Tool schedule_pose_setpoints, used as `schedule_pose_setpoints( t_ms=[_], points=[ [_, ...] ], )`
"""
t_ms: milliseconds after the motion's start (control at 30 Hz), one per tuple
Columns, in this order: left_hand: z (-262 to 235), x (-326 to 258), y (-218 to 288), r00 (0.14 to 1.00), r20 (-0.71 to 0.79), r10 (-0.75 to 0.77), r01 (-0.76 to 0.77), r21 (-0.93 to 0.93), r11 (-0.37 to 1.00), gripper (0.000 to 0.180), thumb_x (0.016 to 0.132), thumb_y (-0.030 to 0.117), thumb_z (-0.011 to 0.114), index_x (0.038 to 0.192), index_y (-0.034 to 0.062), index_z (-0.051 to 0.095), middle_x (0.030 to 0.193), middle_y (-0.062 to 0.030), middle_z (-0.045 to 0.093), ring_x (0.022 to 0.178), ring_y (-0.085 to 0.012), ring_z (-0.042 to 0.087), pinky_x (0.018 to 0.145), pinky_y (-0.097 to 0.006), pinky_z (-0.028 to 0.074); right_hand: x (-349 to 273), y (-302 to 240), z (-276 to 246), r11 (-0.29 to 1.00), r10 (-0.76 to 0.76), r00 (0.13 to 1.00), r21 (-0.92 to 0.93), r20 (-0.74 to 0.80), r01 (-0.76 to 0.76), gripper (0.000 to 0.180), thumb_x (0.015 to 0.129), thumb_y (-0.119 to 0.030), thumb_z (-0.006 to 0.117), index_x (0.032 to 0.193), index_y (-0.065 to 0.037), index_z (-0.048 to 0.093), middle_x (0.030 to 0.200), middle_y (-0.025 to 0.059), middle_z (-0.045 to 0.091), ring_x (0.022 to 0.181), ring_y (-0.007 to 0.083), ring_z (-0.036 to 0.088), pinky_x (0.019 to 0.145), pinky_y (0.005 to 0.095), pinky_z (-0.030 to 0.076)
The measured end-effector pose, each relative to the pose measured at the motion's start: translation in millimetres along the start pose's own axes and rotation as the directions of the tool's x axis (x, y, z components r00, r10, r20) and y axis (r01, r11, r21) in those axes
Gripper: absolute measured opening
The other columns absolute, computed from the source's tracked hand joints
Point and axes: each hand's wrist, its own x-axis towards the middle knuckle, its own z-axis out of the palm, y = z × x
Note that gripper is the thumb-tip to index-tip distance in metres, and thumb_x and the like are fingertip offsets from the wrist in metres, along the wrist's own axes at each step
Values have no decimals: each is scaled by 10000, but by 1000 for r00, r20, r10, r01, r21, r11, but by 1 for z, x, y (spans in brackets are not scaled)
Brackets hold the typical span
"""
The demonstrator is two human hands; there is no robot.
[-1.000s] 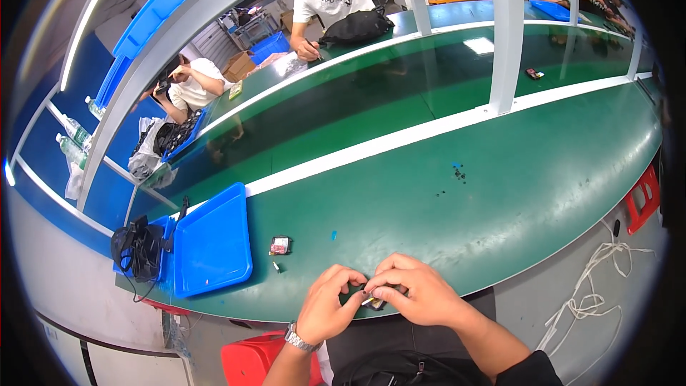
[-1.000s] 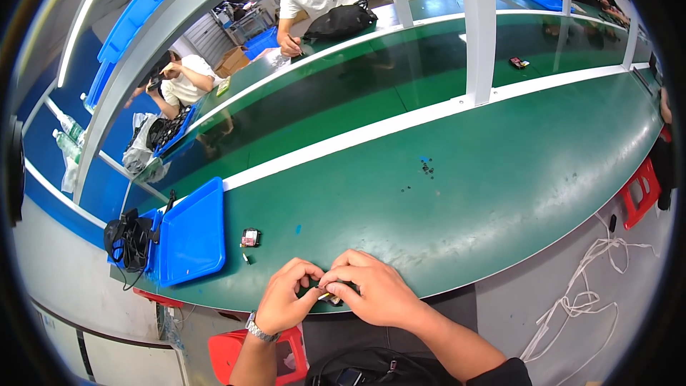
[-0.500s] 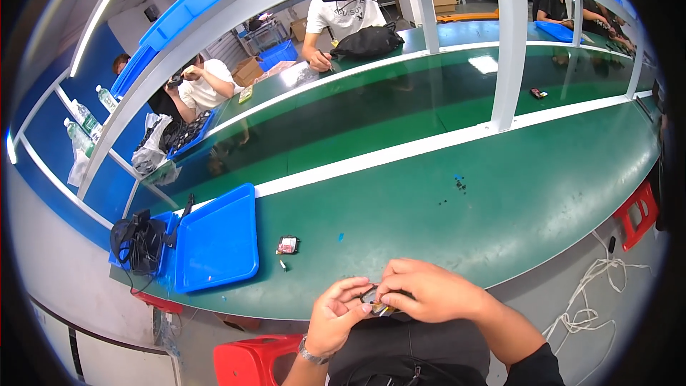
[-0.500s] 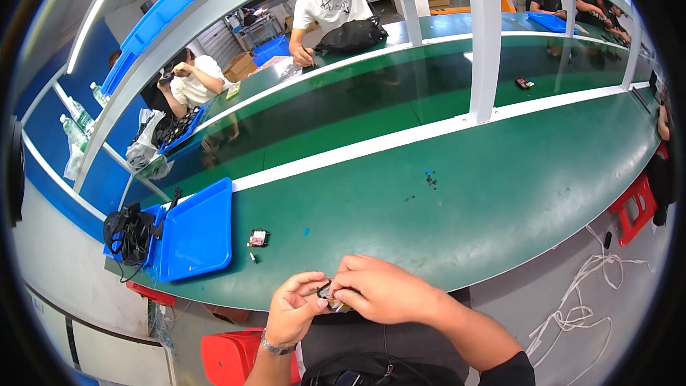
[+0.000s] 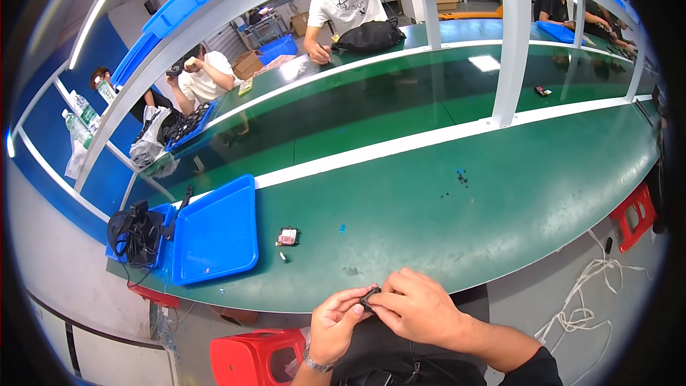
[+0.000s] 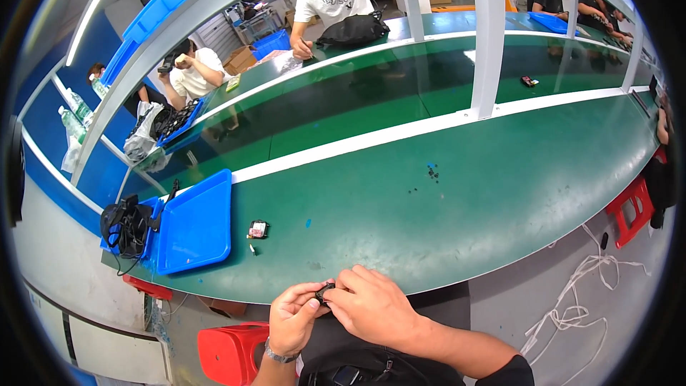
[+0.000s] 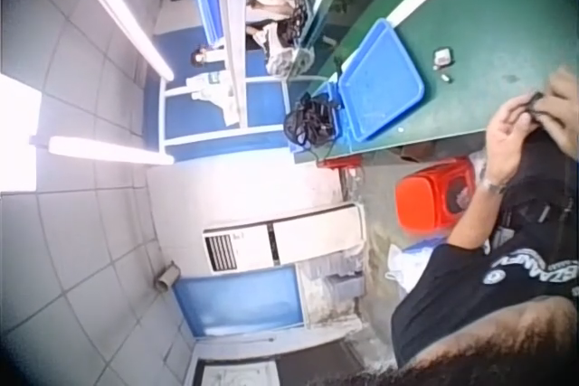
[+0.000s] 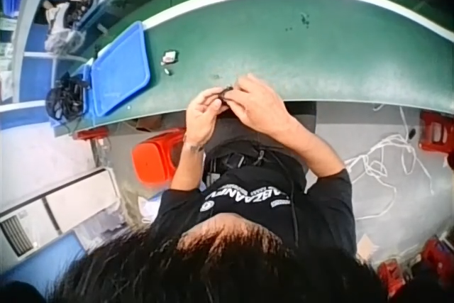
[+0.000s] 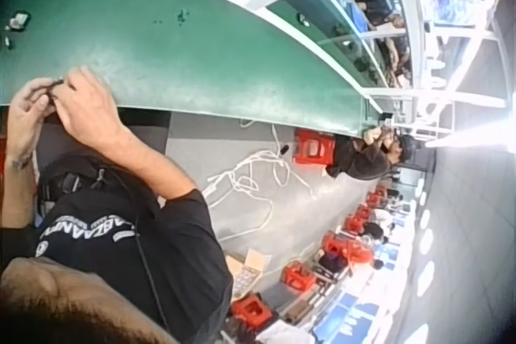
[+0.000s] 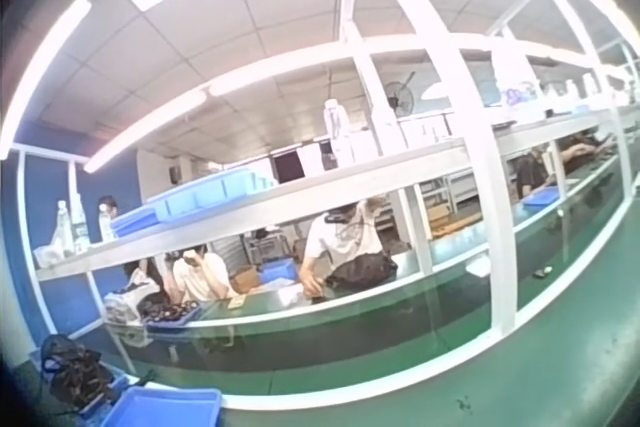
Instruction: Assembling small electronic components, specifically smartwatches, on a production line.
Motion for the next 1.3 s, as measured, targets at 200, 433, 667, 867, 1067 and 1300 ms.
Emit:
schedule_pose_setpoints(
  t_ms=[200, 433, 667, 867, 1067, 1300],
  points=[
    [-3, -3, -8, 996, 44, 82, -79, -60, 995, 263, 987, -33, 570, 1241, -98, 556, 1349, -274, 585, 1187, -278, 638, 991, -388, 566, -3, -4, -2, 991, 89, 995, 93, 54, -94, 109, 803, -110, 779, 907, -129, 755, 886, 24, 573, 817, 217, 562, 695, 342, 490],
    [-4, -2, -13, 993, 30, 115, -111, -101, 989, 263, 976, -38, 593, 1225, -109, 553, 1331, -289, 590, 1168, -292, 646, 995, -407, 565, -10, 0, 8, 966, 146, 989, 219, -14, -139, 145, 802, -112, 794, 944, -126, 771, 1121, 53, 601, 1048, 268, 535, 806, 365, 519],
    [-5, -2, -18, 983, 1, 183, -182, -94, 979, 254, 964, -41, 617, 1204, -108, 566, 1289, -273, 624, 1136, -277, 660, 975, -387, 568, -11, 0, 13, 961, 127, 991, 251, -45, -112, 147, 801, -96, 791, 943, -125, 768, 1169, 57, 603, 1082, 294, 537, 831, 376, 527],
    [-9, -3, -21, 975, -8, 223, -223, -18, 975, 234, 959, -45, 623, 1182, -100, 582, 1272, -270, 636, 1142, -287, 661, 969, -387, 570, -10, -3, 14, 976, 61, 994, 216, -89, -40, 115, 796, -80, 758, 907, -84, 732, 1194, 91, 581, 1126, 317, 536, 920, 418, 483],
    [-14, -3, -28, 972, 26, 233, -228, -128, 965, 209, 958, -41, 625, 1158, -83, 583, 1262, -284, 634, 1176, -333, 647, 981, -435, 573, -11, 2, 14, 974, 47, 995, 224, -93, -25, 127, 779, -74, 763, 901, -76, 727, 1222, 93, 588, 1159, 326, 529, 939, 427, 481],
    [-17, -4, -32, 973, 31, 227, -217, -201, 955, 211, 954, -45, 627, 1158, -76, 583, 1256, -290, 633, 1190, -359, 636, 980, -449, 577, -13, 1, 18, 970, 68, 994, 239, -84, -46, 173, 746, -70, 781, 908, -126, 760, 1227, 72, 601, 1187, 323, 521, 977, 424, 473]
  ],
)
